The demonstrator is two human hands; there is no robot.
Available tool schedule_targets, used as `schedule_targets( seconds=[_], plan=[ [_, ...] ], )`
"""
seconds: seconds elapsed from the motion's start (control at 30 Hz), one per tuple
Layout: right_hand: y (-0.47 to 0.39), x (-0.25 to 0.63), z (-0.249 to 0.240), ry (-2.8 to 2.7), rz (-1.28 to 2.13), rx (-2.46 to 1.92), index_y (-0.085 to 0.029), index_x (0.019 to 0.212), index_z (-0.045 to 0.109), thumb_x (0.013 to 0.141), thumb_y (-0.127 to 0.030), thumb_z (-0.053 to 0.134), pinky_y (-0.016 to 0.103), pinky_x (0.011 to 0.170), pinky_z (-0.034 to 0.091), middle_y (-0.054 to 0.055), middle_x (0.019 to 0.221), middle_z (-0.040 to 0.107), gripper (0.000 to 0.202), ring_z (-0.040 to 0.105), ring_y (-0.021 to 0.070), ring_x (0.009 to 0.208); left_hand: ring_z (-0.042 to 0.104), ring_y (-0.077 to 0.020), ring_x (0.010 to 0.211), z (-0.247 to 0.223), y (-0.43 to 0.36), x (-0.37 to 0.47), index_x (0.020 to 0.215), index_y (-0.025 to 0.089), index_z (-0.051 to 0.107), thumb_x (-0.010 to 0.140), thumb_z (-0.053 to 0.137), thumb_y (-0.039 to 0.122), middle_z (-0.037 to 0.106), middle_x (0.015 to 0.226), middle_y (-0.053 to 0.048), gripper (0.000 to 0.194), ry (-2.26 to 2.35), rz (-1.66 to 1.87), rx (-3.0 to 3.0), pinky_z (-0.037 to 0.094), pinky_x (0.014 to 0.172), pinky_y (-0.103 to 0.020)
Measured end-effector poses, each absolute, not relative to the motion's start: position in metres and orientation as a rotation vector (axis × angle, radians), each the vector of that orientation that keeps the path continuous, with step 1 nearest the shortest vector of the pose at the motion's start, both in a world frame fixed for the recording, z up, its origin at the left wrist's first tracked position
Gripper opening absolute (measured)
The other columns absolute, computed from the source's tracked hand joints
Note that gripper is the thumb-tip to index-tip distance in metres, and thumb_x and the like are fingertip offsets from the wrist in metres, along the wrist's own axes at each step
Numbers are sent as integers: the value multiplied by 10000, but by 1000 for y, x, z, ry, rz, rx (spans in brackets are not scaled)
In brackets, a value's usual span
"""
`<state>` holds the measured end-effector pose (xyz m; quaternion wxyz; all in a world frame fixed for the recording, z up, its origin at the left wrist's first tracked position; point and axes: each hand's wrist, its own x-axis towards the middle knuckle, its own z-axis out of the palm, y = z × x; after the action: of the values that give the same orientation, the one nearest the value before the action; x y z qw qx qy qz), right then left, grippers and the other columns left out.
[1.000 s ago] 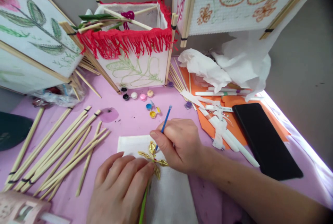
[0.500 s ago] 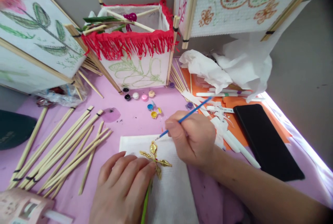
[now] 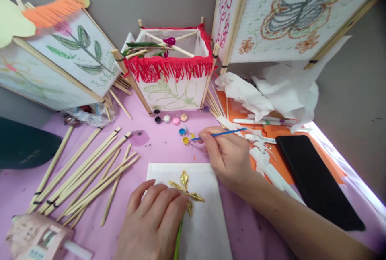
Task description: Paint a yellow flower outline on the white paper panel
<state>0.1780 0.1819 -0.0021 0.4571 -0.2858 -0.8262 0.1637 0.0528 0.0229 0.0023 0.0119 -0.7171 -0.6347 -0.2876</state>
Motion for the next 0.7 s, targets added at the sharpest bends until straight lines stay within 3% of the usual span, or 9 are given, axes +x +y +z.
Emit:
schedule_targets(
  seconds=[0.2,0.7],
  plan=[
    [182,175,-5,-2126,461,-674,-147,823,624,915,-174,445,236,666,477,42,856,700,203,649,124,744,553,-175,829,0,23,53,934,219,634,933,329,225,680,859,-15,305,-1964,-895,-2215,319,890,-389],
    [172,190,22,-1905,657,-769,-155,766,602,911,-202,425,227,561,461,13,663,639,234,609,103,594,554,-170,810,11,25,54,903,214,624,870,400,158,673,855,-1,233,-1982,-885,-2254,351,850,-362]
  ],
)
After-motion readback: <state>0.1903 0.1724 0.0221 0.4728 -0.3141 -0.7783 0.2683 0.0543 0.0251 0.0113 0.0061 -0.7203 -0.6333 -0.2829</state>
